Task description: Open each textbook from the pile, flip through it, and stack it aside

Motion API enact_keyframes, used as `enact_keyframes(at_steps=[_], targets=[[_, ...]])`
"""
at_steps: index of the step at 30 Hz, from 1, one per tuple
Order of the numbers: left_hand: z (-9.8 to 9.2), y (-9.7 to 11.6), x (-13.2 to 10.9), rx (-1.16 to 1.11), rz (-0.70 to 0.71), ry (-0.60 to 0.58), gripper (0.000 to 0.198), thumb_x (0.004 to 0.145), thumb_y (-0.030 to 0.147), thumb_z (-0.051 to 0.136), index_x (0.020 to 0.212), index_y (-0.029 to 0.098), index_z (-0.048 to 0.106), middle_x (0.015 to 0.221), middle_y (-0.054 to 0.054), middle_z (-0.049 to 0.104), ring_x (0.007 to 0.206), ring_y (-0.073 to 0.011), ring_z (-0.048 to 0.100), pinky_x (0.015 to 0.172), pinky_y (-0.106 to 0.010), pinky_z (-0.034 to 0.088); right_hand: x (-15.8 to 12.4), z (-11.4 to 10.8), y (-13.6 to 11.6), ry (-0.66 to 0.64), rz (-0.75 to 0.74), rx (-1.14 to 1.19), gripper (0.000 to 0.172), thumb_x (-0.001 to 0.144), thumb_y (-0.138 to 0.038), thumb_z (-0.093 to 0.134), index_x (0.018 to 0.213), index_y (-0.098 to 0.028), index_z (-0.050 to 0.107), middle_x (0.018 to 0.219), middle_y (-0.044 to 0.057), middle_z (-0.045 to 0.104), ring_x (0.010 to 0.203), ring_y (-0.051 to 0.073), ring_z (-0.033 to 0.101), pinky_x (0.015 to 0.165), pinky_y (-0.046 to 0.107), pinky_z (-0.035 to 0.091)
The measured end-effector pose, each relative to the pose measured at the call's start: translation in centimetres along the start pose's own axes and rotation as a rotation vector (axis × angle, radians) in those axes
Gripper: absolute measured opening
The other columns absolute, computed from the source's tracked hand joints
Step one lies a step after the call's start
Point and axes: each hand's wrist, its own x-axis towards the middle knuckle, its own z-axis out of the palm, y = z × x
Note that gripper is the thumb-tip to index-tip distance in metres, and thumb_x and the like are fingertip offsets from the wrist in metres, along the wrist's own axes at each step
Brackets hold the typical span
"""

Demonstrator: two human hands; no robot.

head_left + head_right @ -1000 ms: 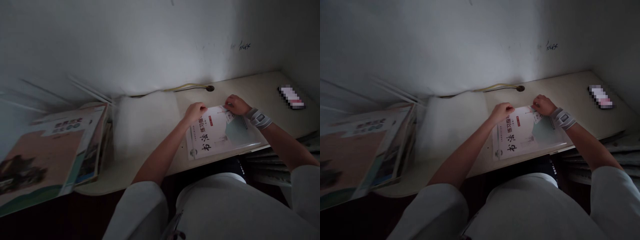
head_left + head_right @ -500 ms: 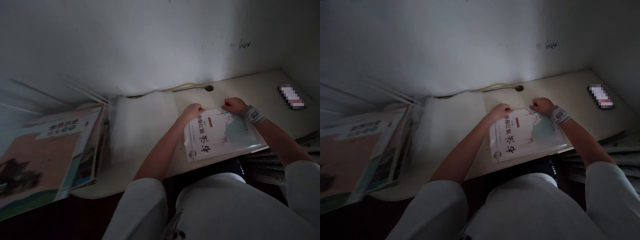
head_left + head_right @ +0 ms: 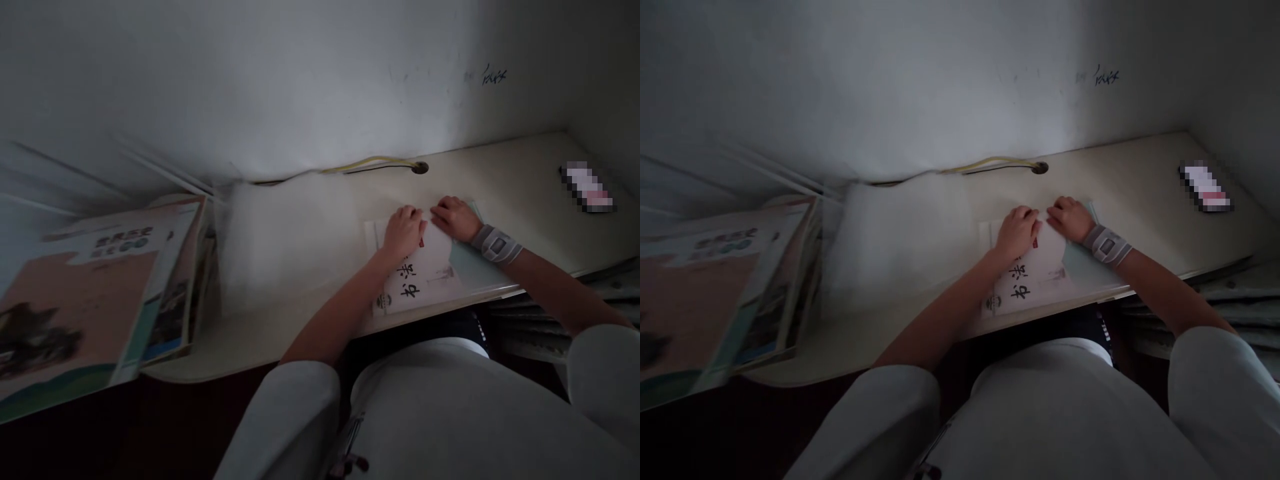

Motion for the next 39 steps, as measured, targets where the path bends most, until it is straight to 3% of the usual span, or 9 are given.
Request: enact_keyframes(at_steps=[9, 16, 23, 27, 30, 33, 35, 37, 39], targets=[[-2.4, -0.7, 3.3, -0.074, -0.203, -0.223, 0.038, 0.091, 0.038, 0.044, 0.098, 0.009, 0.066, 0.098, -0.020, 0.066, 0.096, -0.0295, 0.060, 0.082, -0.040, 0.045, -1.1, -0.2, 1.2, 0.038, 0.084, -0.063, 0.038, 0.094, -0.030, 0.033, 0.098, -0.011, 0.066, 0.097, 0.017, 0.060, 0.089, 0.027, 0.048, 0.082, 0.039, 0.036], [-2.9, -1.7, 4.6, -0.160, -0.159, -0.339, 0.031, 0.087, 0.033, 0.050, 0.076, 0.012, 0.068, 0.079, -0.014, 0.068, 0.082, -0.0230, 0.062, 0.072, -0.032, 0.043, -0.9, -0.4, 1.2, 0.020, 0.095, -0.023, 0.036, 0.093, -0.028, 0.033, 0.095, -0.011, 0.064, 0.097, 0.017, 0.062, 0.089, 0.025, 0.051, 0.081, 0.037, 0.036], [-4.8, -1.0, 3.7, -0.305, -0.060, -0.327, 0.034, 0.090, 0.035, 0.046, 0.065, 0.017, 0.060, 0.060, -0.001, 0.056, 0.061, -0.0131, 0.052, 0.059, -0.026, 0.037, 1.7, -4.9, 0.5, -0.288, 0.043, 0.130, 0.039, 0.095, -0.041, 0.031, 0.079, -0.019, 0.059, 0.075, 0.006, 0.063, 0.065, 0.017, 0.049, 0.062, 0.030, 0.030], [-6.7, -0.9, 3.4, -0.550, -0.047, -0.249, 0.032, 0.090, 0.036, 0.043, 0.068, 0.017, 0.058, 0.059, 0.001, 0.051, 0.058, -0.0116, 0.048, 0.057, -0.025, 0.036, 2.7, -7.2, 0.5, -0.312, 0.006, 0.215, 0.053, 0.094, -0.056, 0.023, 0.072, -0.020, 0.055, 0.065, 0.004, 0.057, 0.058, 0.014, 0.044, 0.059, 0.030, 0.029], [-6.8, -1.7, 3.6, -0.487, -0.051, -0.236, 0.036, 0.091, 0.041, 0.041, 0.072, 0.017, 0.060, 0.063, -0.002, 0.055, 0.063, -0.0147, 0.052, 0.060, -0.027, 0.038, 3.0, -7.0, 1.0, -0.309, 0.017, 0.286, 0.063, 0.091, -0.066, 0.018, 0.068, -0.019, 0.054, 0.061, 0.003, 0.054, 0.057, 0.014, 0.044, 0.058, 0.029, 0.031], [-5.4, -2.7, 3.3, -0.181, -0.147, -0.193, 0.044, 0.091, 0.051, 0.039, 0.078, 0.016, 0.064, 0.075, -0.010, 0.064, 0.077, -0.0223, 0.059, 0.069, -0.033, 0.043, 2.8, -5.3, 1.6, -0.348, 0.086, 0.228, 0.064, 0.092, -0.063, 0.019, 0.066, -0.018, 0.056, 0.063, 0.005, 0.058, 0.058, 0.015, 0.048, 0.059, 0.030, 0.031], [-4.2, -2.8, 2.5, -0.014, -0.178, -0.111, 0.045, 0.093, 0.049, 0.036, 0.095, 0.015, 0.066, 0.094, -0.015, 0.067, 0.094, -0.0271, 0.059, 0.081, -0.038, 0.044, 2.5, -4.0, 1.8, -0.347, 0.155, 0.155, 0.062, 0.094, -0.057, 0.019, 0.068, -0.018, 0.060, 0.069, 0.008, 0.063, 0.061, 0.017, 0.052, 0.059, 0.031, 0.032], [-3.3, -2.1, 1.0, 0.074, -0.129, -0.021, 0.046, 0.094, 0.044, 0.035, 0.119, 0.013, 0.058, 0.123, -0.019, 0.059, 0.118, -0.0314, 0.051, 0.097, -0.045, 0.037, 2.2, -3.0, 1.8, -0.313, 0.192, 0.066, 0.060, 0.094, -0.054, 0.020, 0.074, -0.018, 0.063, 0.078, 0.010, 0.067, 0.067, 0.019, 0.056, 0.059, 0.031, 0.032], [-2.6, -0.5, -0.8, 0.093, -0.043, -0.012, 0.057, 0.093, 0.048, 0.036, 0.137, 0.012, 0.044, 0.147, -0.020, 0.039, 0.136, -0.0351, 0.032, 0.108, -0.053, 0.026, 2.2, -2.5, 1.8, -0.282, 0.202, -0.016, 0.058, 0.094, -0.052, 0.022, 0.080, -0.018, 0.066, 0.084, 0.011, 0.069, 0.071, 0.021, 0.058, 0.060, 0.032, 0.032]])
